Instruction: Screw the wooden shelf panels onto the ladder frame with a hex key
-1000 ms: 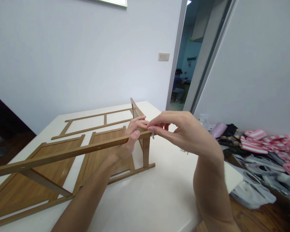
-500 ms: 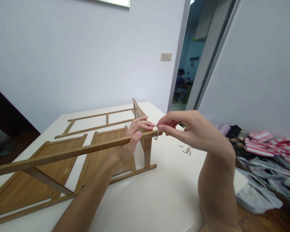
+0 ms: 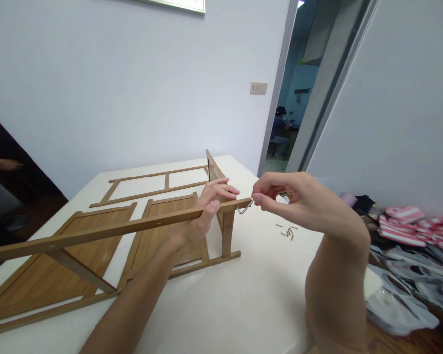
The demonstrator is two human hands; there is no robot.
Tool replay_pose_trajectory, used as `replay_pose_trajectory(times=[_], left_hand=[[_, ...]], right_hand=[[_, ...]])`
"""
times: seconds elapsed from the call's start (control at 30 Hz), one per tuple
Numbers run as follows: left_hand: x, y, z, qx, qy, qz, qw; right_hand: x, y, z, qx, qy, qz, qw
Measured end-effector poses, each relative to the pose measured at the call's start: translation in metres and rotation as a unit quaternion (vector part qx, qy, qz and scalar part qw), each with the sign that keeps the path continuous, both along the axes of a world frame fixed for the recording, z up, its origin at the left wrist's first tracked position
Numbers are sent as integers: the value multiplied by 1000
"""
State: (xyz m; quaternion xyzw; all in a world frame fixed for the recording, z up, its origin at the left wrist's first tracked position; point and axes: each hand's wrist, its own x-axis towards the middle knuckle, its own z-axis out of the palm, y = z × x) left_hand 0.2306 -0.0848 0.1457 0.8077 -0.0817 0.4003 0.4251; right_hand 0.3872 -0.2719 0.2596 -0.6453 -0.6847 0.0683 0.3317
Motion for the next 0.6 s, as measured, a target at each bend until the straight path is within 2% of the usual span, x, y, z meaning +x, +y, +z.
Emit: replay_pose_trajectory(times=[0.23, 0.6], left_hand=[[0, 0, 1, -4, 7, -4, 1000], [-1, 1, 2, 5, 16, -7, 1000]], right_hand=[[7, -4, 0, -64, -27, -15, 998], [-3, -1, -3, -6, -70, -5, 998]])
